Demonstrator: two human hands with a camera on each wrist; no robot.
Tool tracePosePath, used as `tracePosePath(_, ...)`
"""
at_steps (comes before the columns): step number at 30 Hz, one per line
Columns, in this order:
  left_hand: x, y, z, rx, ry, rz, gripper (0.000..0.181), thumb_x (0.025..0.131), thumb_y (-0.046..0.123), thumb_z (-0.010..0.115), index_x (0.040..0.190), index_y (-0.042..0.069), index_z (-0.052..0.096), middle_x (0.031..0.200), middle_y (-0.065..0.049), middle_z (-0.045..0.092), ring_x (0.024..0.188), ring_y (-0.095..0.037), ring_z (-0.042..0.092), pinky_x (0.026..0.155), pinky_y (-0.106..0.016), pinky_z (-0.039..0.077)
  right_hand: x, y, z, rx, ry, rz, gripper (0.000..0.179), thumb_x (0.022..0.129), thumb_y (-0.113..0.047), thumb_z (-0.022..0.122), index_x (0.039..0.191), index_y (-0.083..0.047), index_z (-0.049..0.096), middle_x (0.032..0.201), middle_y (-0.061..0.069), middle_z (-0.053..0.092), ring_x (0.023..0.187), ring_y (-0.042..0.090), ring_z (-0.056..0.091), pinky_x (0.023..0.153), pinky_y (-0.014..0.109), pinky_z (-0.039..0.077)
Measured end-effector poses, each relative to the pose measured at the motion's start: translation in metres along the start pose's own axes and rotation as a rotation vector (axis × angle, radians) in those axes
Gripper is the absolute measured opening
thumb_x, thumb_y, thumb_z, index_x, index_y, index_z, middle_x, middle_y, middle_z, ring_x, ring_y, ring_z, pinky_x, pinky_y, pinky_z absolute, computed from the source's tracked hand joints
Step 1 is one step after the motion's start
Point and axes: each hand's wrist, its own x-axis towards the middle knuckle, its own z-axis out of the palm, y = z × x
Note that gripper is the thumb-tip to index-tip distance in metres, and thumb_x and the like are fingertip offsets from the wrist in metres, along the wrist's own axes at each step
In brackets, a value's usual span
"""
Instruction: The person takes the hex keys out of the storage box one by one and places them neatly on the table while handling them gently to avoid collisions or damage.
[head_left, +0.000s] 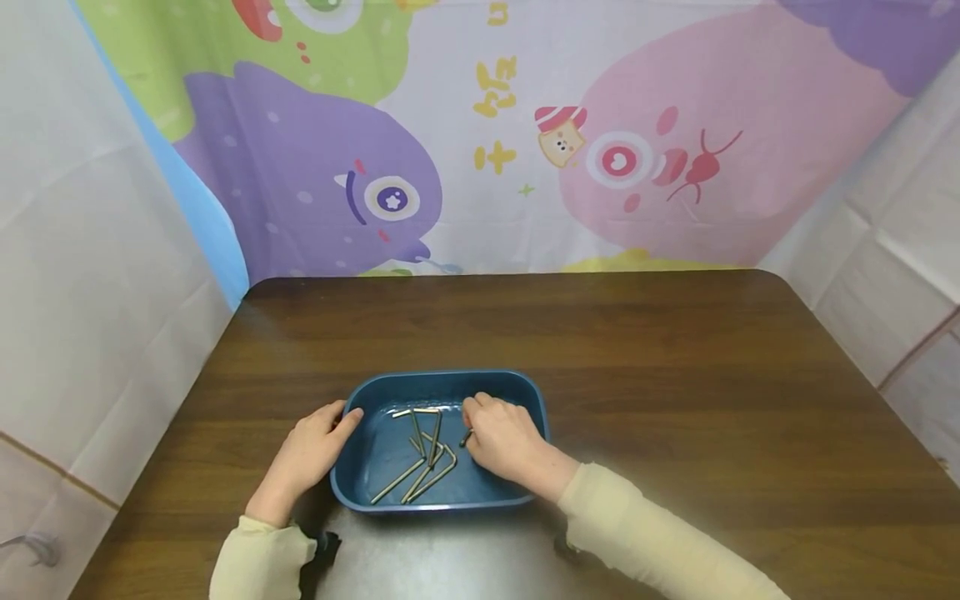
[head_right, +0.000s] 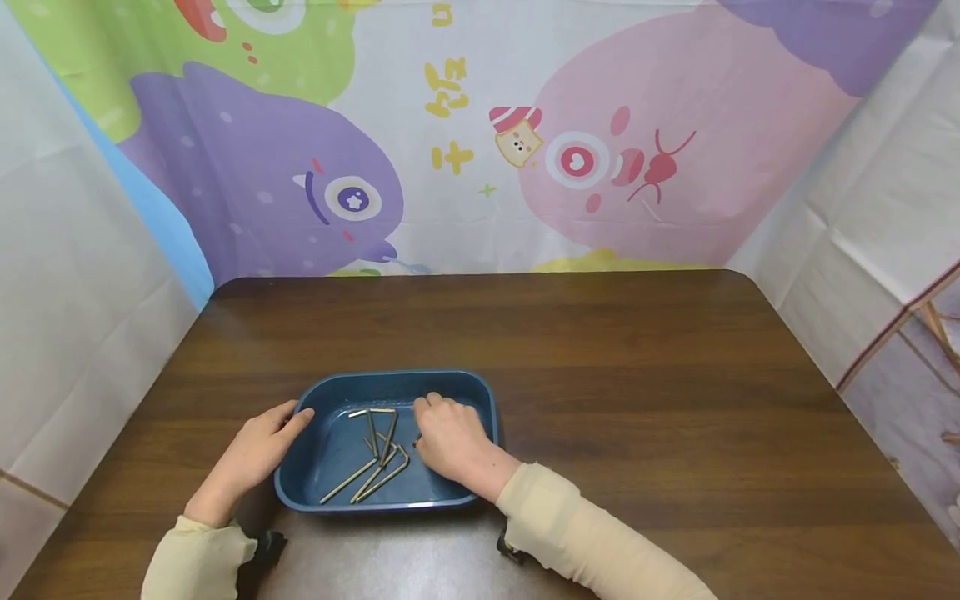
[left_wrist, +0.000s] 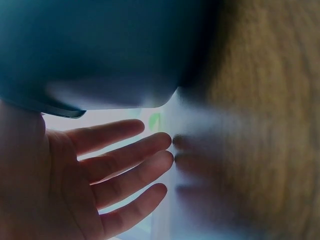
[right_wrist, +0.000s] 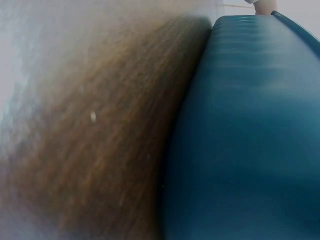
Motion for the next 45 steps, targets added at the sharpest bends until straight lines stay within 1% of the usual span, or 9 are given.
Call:
tracePosePath(10,-0.001,0.001,0.000,-0.001,-0.009,-0.003,0.066,0.096,0.048,0.030,0.133,-0.006,0.039,0.132,-0.027,0.043,0.121,-0.043,0.042,0.097,-0.056,0.035,-0.005,0.002,-0.004,0.033,0.049,0.011,0.012,0.073,-0.005,0.058,0.072,-0.014,0.051,0.064,-0.005,0.042,0.052,0.008,0.040,0.042,0.018,0.030)
tracePosePath(17,-0.001,0.000,0.001,-0.003,-0.005,-0.004,0.066,0.096,0.049,0.031,0.132,-0.005,0.040,0.132,-0.027,0.044,0.120,-0.042,0.043,0.096,-0.056,0.036,-0.006,0.004,-0.008,0.056,0.068,0.017,0.009,0.074,-0.008,0.057,0.072,-0.014,0.051,0.064,-0.005,0.042,0.051,0.007,0.040,0.041,0.018,0.031)
tracePosePath(25,-0.001,0.000,0.001,-0.007,0.004,0.001,0.066,0.096,0.049,0.030,0.131,-0.005,0.041,0.130,-0.026,0.046,0.119,-0.042,0.044,0.096,-0.056,0.037,-0.007,0.007,-0.016,0.102,0.066,0.028,0.006,0.076,-0.009,0.058,0.077,-0.013,0.053,0.067,-0.006,0.043,0.054,0.007,0.041,0.045,0.017,0.034)
tracePosePath(29,-0.002,0.000,0.002,-0.011,0.003,-0.001,0.065,0.096,0.049,0.031,0.131,-0.005,0.042,0.131,-0.026,0.046,0.119,-0.041,0.045,0.096,-0.055,0.037,-0.008,0.009,-0.019,0.109,0.080,0.034,0.007,0.076,-0.008,0.059,0.079,-0.013,0.054,0.069,-0.006,0.045,0.055,0.007,0.041,0.048,0.017,0.035)
tracePosePath(32,-0.002,0.000,0.002,-0.014,0.000,-0.006,0.065,0.096,0.049,0.031,0.132,-0.005,0.041,0.132,-0.026,0.045,0.120,-0.042,0.043,0.097,-0.056,0.036,-0.009,0.009,-0.020,0.114,0.086,0.039,0.007,0.077,-0.008,0.059,0.082,-0.013,0.058,0.072,-0.006,0.049,0.058,0.006,0.042,0.050,0.017,0.037)
tracePosePath(36,-0.002,0.001,0.001,-0.015,-0.004,-0.010,0.066,0.096,0.049,0.030,0.132,-0.005,0.040,0.133,-0.026,0.043,0.121,-0.042,0.042,0.097,-0.056,0.035,-0.009,0.010,-0.022,0.134,0.096,0.045,0.011,0.078,-0.008,0.058,0.087,-0.011,0.064,0.075,-0.005,0.052,0.060,0.005,0.044,0.052,0.017,0.039)
tracePosePath(40,-0.002,0.002,0.000,-0.018,-0.008,-0.010,0.066,0.096,0.049,0.030,0.132,-0.005,0.040,0.133,-0.026,0.043,0.120,-0.042,0.042,0.097,-0.056,0.035,-0.010,0.010,-0.024,0.149,0.106,0.050,0.013,0.078,-0.007,0.058,0.087,-0.011,0.066,0.074,-0.005,0.051,0.059,0.005,0.044,0.052,0.017,0.039)
tracePosePath(45,-0.002,0.003,-0.001,-0.010,-0.011,-0.011,0.066,0.096,0.048,0.030,0.133,-0.006,0.039,0.134,-0.027,0.042,0.122,-0.043,0.041,0.097,-0.056,0.034,-0.012,0.010,-0.026,0.159,0.086,0.065,0.010,0.079,-0.009,0.058,0.086,-0.013,0.065,0.074,-0.007,0.049,0.060,0.005,0.044,0.051,0.017,0.038)
